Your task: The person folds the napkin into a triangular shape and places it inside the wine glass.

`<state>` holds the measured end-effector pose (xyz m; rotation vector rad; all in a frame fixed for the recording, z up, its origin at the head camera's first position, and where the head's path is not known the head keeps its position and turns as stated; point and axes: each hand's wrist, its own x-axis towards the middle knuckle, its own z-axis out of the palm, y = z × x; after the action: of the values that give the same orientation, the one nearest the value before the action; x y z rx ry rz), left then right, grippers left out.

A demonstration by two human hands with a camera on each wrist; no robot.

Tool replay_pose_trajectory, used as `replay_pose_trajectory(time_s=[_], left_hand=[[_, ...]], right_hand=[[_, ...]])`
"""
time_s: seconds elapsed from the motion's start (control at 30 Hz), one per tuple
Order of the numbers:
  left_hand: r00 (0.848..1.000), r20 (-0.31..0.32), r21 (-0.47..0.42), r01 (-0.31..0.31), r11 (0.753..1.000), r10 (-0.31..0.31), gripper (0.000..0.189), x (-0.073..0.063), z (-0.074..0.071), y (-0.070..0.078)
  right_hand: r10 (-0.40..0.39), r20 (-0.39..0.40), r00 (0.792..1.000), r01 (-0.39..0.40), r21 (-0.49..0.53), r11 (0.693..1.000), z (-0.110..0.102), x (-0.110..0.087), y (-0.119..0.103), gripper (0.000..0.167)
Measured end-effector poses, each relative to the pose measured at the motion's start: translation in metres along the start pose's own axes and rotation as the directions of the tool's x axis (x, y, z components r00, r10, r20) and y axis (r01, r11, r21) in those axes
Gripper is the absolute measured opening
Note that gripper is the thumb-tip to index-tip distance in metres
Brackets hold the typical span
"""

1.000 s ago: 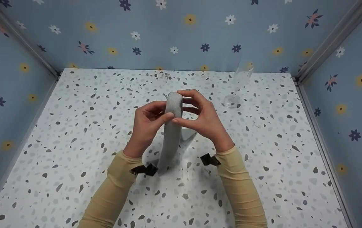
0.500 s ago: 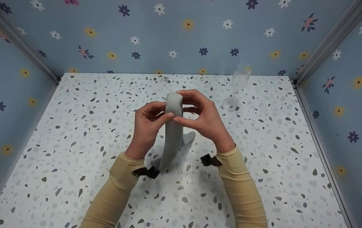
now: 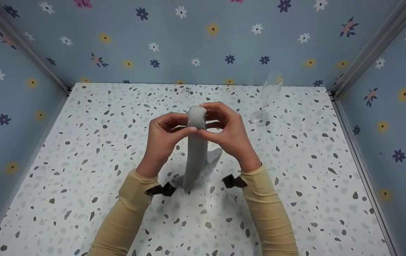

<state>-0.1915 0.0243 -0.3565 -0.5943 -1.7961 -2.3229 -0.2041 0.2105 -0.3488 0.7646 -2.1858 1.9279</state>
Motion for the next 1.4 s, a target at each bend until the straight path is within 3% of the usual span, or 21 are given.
replay_pose_trajectory(time_s=[0.2, 0.3, 0.43, 0.67, 1.0, 1.17, 1.4], left_hand=[[1.000, -0.002, 0.134, -0.028, 0.991, 0.029, 0.037, 0.002, -0.005, -0.003], [0.998, 0.054, 0.168, 0.012, 0.986, -0.022, 0.052, 0.002, -0.010, -0.004], [0.983, 0.155, 0.169, 0.073, 0.983, -0.100, 0.056, 0.002, -0.016, -0.009], [0.968, 0.222, 0.190, 0.072, 0.979, -0.114, 0.050, 0.006, -0.019, -0.011], [0.978, 0.207, 0.218, -0.044, 0.975, -0.002, 0.038, 0.011, -0.016, 0.002], [0.981, 0.191, 0.203, -0.065, 0.977, 0.025, 0.035, 0.013, -0.016, 0.006], [0.990, 0.133, 0.187, -0.063, 0.980, 0.038, 0.036, 0.017, -0.018, 0.011]], right_hand=[[-0.007, -0.033, 0.999, 0.008, 0.023, 1.000, -0.003, 0.000, 0.018, 0.047], [-0.010, -0.038, 0.999, 0.011, 0.026, 1.000, -0.006, 0.000, 0.027, 0.050], [-0.019, -0.034, 0.999, 0.020, 0.033, 0.999, -0.006, 0.000, 0.023, 0.051], [-0.021, -0.024, 1.000, 0.022, 0.064, 0.998, -0.003, 0.002, 0.008, 0.048], [-0.071, -0.016, 0.997, 0.072, 0.118, 0.990, -0.007, 0.010, 0.014, 0.049], [-0.078, -0.011, 0.997, 0.079, 0.146, 0.986, -0.005, 0.012, 0.013, 0.053], [0.014, 0.053, 0.998, -0.016, 0.043, 0.999, 0.005, 0.001, 0.012, 0.065]])
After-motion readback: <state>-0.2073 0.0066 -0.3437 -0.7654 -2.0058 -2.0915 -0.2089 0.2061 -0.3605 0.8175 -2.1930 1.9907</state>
